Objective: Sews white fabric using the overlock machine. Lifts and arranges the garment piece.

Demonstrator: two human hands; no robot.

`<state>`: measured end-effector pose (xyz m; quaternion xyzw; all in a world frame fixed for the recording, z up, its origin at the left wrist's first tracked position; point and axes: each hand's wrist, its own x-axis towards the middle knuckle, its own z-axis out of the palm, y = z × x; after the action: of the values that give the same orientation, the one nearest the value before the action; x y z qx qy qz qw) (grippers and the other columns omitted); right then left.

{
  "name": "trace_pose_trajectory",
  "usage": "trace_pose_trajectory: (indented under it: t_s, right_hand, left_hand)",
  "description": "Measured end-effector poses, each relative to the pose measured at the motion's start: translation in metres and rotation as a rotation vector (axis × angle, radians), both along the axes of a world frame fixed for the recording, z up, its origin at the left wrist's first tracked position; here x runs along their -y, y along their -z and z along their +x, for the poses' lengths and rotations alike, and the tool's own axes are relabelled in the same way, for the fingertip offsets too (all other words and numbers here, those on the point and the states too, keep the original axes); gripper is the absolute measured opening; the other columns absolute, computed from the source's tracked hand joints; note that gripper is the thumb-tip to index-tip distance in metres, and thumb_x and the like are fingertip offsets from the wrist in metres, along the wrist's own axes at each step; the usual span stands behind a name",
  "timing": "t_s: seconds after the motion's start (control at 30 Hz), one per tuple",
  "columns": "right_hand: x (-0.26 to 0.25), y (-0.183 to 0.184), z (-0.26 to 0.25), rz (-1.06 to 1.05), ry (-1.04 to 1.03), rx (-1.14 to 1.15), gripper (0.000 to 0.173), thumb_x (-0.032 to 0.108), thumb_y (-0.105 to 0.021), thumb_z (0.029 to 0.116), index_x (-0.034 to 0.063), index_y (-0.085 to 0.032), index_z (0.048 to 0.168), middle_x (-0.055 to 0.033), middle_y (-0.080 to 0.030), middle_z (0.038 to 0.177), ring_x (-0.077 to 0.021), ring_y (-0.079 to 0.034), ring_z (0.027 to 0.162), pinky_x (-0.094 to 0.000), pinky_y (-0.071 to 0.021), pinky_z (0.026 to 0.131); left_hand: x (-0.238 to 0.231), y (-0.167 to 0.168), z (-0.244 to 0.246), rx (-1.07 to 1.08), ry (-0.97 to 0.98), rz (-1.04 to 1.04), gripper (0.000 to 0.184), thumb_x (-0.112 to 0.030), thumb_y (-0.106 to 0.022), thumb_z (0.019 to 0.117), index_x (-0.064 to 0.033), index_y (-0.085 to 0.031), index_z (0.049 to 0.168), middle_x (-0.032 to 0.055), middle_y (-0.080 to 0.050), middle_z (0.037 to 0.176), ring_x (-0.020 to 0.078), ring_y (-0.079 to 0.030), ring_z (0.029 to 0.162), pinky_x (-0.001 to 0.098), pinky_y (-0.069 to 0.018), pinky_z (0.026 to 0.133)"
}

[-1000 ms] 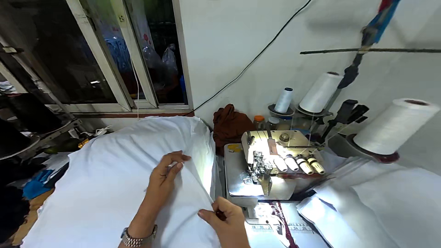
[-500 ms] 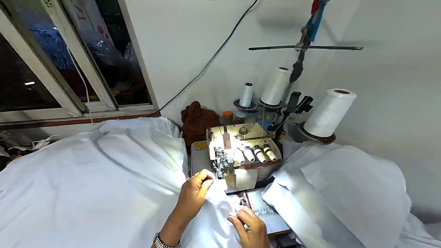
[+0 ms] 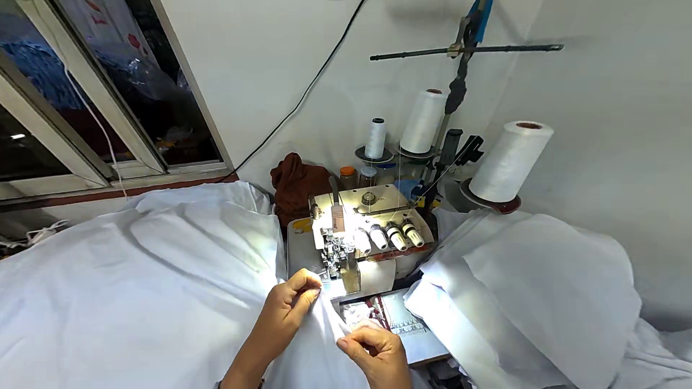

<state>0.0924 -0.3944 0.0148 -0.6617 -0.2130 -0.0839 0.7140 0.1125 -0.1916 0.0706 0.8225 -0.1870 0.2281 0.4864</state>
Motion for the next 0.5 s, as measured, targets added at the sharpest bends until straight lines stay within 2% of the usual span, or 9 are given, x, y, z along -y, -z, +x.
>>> trace_pose_trajectory:
  t_s: [0.1, 0.17, 0.23, 0.33, 0.4, 0.47, 0.5]
  right_hand:
    - [-0.003, 0.003, 0.003, -0.182, 0.213, 0.149, 0.014, 0.015, -0.075, 0.085, 0.0057, -0.074, 0.074, -0.0001, -0.066, 0.071, -0.001, -0.06, 0.067, -0.0156, -0.0494, 0.062]
    - [-0.006, -0.004, -0.002, -0.228, 0.264, 0.221, 0.012, 0.012, -0.074, 0.0845, 0.0044, -0.073, 0.075, -0.0029, -0.065, 0.071, -0.0033, -0.06, 0.067, -0.0158, -0.0501, 0.062]
    - [-0.01, -0.007, -0.008, -0.229, 0.288, 0.212, 0.013, 0.009, -0.073, 0.0839, 0.003, -0.071, 0.073, -0.0031, -0.062, 0.069, -0.0028, -0.058, 0.064, -0.0142, -0.0486, 0.059]
    - [-0.015, 0.003, -0.004, -0.259, 0.376, 0.115, 0.014, 0.011, -0.071, 0.0832, 0.0041, -0.064, 0.073, -0.0007, -0.058, 0.063, -0.0028, -0.054, 0.055, -0.0167, -0.0452, 0.052]
    - [-0.014, 0.008, -0.002, -0.216, 0.326, -0.012, 0.012, 0.01, -0.071, 0.0844, 0.001, -0.065, 0.089, 0.0014, -0.059, 0.065, -0.0017, -0.053, 0.054, -0.0172, -0.0455, 0.051]
    - [-0.012, 0.01, -0.001, -0.121, 0.199, -0.151, 0.024, 0.008, -0.071, 0.0865, -0.002, -0.069, 0.108, 0.0044, -0.058, 0.065, 0.0002, -0.049, 0.053, -0.0168, -0.0424, 0.051]
    - [-0.011, 0.011, -0.002, -0.079, 0.142, -0.205, 0.021, 0.007, -0.07, 0.0878, -0.0017, -0.07, 0.107, 0.0042, -0.06, 0.067, 0.001, -0.05, 0.055, -0.0163, -0.0432, 0.053]
  left_hand:
    - [0.001, -0.001, -0.007, 0.042, -0.069, 0.113, 0.02, -0.017, -0.051, 0.1003, -0.0095, -0.07, 0.1, -0.0062, -0.068, 0.086, -0.0035, -0.062, 0.078, 0.0143, -0.0525, 0.073]
    - [0.005, -0.001, -0.009, 0.09, -0.182, 0.171, 0.021, -0.02, -0.051, 0.1006, -0.0118, -0.071, 0.098, -0.0068, -0.068, 0.086, -0.0029, -0.062, 0.077, 0.0156, -0.0525, 0.072]
    - [0.008, -0.002, -0.008, 0.133, -0.26, 0.221, 0.022, -0.02, -0.051, 0.0995, -0.0131, -0.072, 0.097, -0.0067, -0.068, 0.088, -0.0001, -0.064, 0.082, 0.019, -0.0537, 0.076]
    - [0.015, 0.005, 0.004, 0.145, -0.265, 0.287, 0.021, -0.016, -0.054, 0.0968, -0.0101, -0.074, 0.098, -0.0024, -0.071, 0.09, 0.0076, -0.067, 0.088, 0.0266, -0.0557, 0.082]
    - [0.02, 0.01, 0.012, 0.102, -0.264, 0.321, 0.017, -0.015, -0.059, 0.0955, -0.0074, -0.074, 0.101, 0.0013, -0.073, 0.093, 0.0118, -0.07, 0.089, 0.0313, -0.0575, 0.084]
    - [0.021, 0.009, 0.014, 0.067, -0.272, 0.37, 0.013, -0.013, -0.064, 0.0932, -0.0076, -0.075, 0.096, 0.0028, -0.07, 0.093, 0.0137, -0.07, 0.088, 0.0332, -0.0583, 0.082]
    - [0.022, 0.008, 0.013, 0.076, -0.284, 0.407, 0.012, -0.013, -0.065, 0.0927, -0.0086, -0.076, 0.093, 0.0034, -0.068, 0.094, 0.015, -0.069, 0.089, 0.0333, -0.0585, 0.081]
